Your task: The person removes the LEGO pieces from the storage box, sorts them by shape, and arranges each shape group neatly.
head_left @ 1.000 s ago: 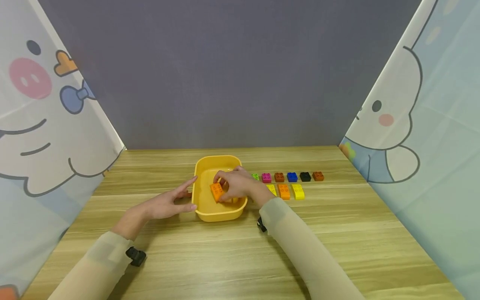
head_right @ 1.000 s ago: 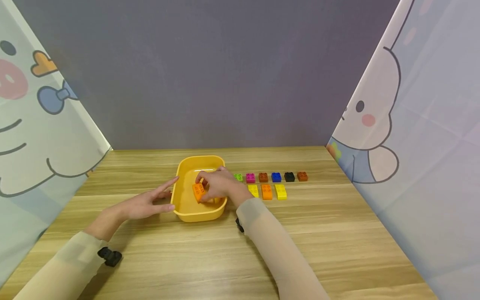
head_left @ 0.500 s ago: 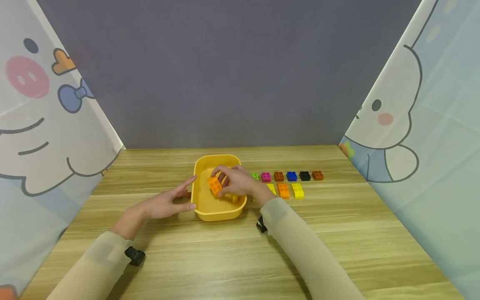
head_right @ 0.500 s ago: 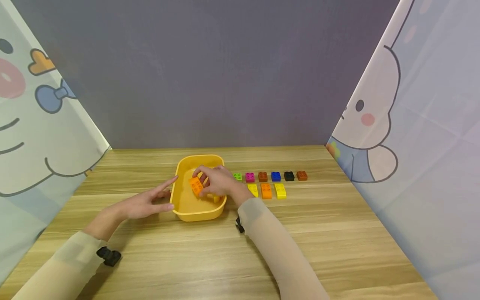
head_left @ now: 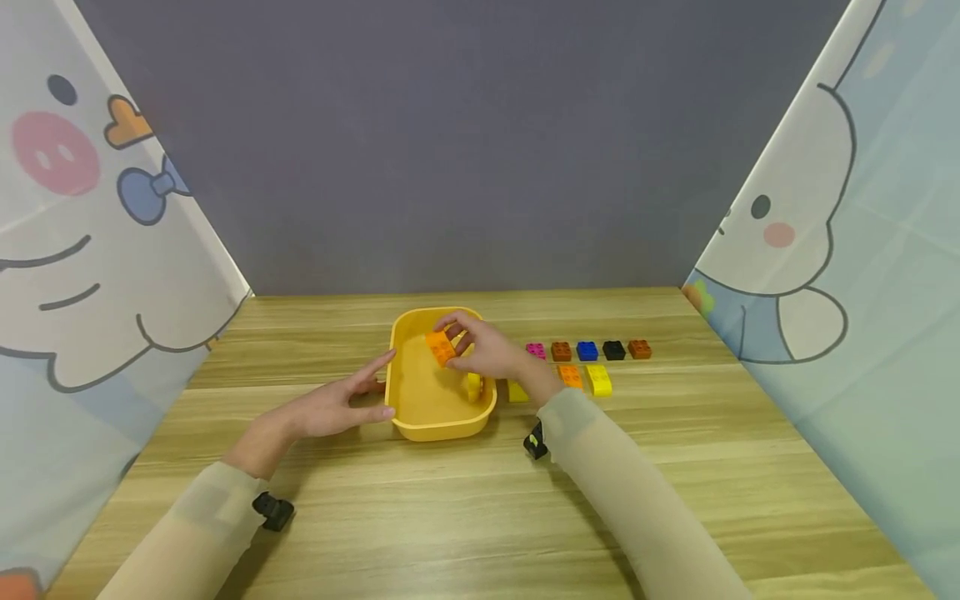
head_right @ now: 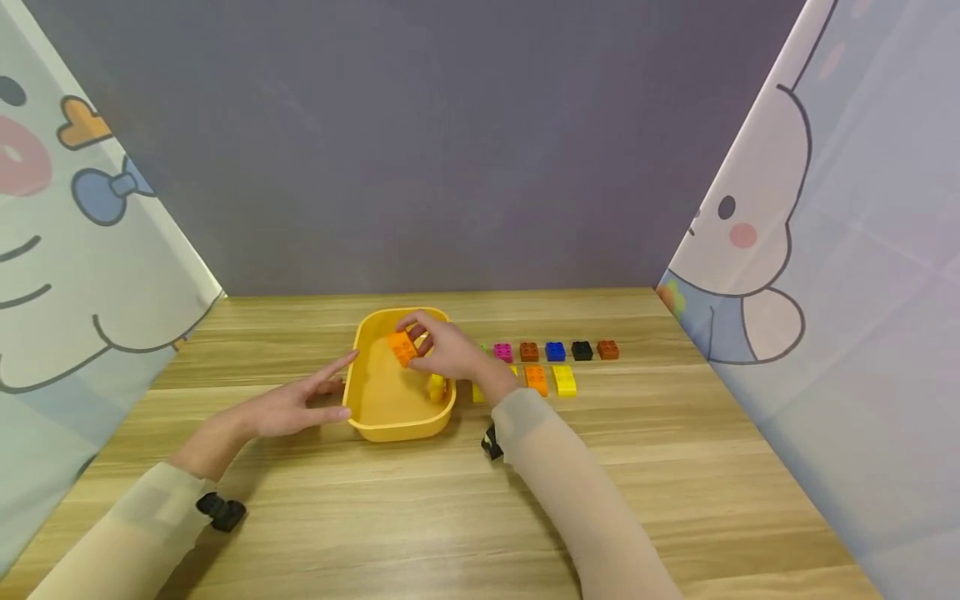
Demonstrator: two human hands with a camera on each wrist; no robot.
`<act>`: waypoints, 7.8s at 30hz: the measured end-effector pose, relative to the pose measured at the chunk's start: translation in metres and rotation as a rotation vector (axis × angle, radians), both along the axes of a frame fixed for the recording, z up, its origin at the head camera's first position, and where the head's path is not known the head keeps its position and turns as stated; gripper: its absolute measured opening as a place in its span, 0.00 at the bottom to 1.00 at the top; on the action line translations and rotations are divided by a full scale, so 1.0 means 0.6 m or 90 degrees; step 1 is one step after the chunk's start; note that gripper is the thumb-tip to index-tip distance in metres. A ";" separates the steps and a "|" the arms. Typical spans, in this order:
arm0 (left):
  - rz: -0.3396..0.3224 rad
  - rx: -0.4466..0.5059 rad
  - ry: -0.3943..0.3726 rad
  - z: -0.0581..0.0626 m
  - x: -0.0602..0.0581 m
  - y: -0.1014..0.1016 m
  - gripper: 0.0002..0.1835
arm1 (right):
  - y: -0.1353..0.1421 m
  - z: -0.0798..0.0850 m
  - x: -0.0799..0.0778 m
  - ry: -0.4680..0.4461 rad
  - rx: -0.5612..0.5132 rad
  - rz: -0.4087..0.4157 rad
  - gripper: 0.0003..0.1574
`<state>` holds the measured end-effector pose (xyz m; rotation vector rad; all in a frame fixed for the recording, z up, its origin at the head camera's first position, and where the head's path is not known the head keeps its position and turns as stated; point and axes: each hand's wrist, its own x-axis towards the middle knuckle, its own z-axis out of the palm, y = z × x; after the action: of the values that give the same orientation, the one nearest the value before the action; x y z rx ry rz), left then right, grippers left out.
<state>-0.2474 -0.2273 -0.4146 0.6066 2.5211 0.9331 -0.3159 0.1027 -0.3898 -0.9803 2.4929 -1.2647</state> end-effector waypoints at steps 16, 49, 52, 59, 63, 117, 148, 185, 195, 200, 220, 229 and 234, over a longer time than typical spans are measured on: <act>-0.001 -0.001 0.015 0.000 0.002 0.000 0.54 | 0.203 0.031 0.035 -0.056 -0.077 -0.125 0.36; -0.003 0.008 0.008 0.000 0.003 0.006 0.55 | 0.474 -0.024 0.095 -0.051 0.140 -0.200 0.39; -0.002 0.006 0.009 0.000 0.004 0.006 0.55 | 0.479 -0.029 0.093 -0.034 0.158 -0.194 0.39; -0.002 0.001 0.013 0.002 0.004 0.006 0.55 | 0.487 -0.033 0.088 -0.073 0.161 -0.183 0.39; -0.002 0.003 0.013 0.002 0.004 0.007 0.54 | 0.489 -0.033 0.084 -0.086 0.180 -0.170 0.39; -0.001 -0.011 0.028 0.002 0.004 0.005 0.54 | 0.328 0.049 0.065 0.082 0.139 -0.116 0.17; -0.002 0.005 0.010 0.003 -0.002 0.009 0.55 | 0.037 0.015 -0.002 0.020 0.369 0.092 0.19; -0.006 0.008 0.028 0.001 -0.001 0.004 0.54 | 0.125 0.044 0.071 0.014 -0.056 -0.011 0.25; -0.007 0.019 0.024 0.000 0.002 0.003 0.54 | 0.213 0.026 0.095 -0.040 -0.075 -0.091 0.30; -0.006 0.024 0.015 0.002 0.004 0.003 0.54 | 0.262 0.021 0.103 -0.038 -0.081 -0.106 0.36; -0.010 0.032 0.012 0.001 0.002 0.001 0.54 | 0.445 -0.004 0.123 -0.045 -0.115 -0.168 0.39; -0.007 0.027 0.013 0.002 0.002 0.002 0.54 | 0.522 -0.011 0.127 -0.055 0.023 -0.259 0.39; -0.008 0.023 0.017 0.002 0.002 0.001 0.54 | 0.546 -0.021 0.124 -0.064 0.079 -0.244 0.41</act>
<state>-0.2462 -0.2268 -0.4134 0.6495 2.5256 0.9735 -0.2413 0.4304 -0.4021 -0.4112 2.7233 -1.1989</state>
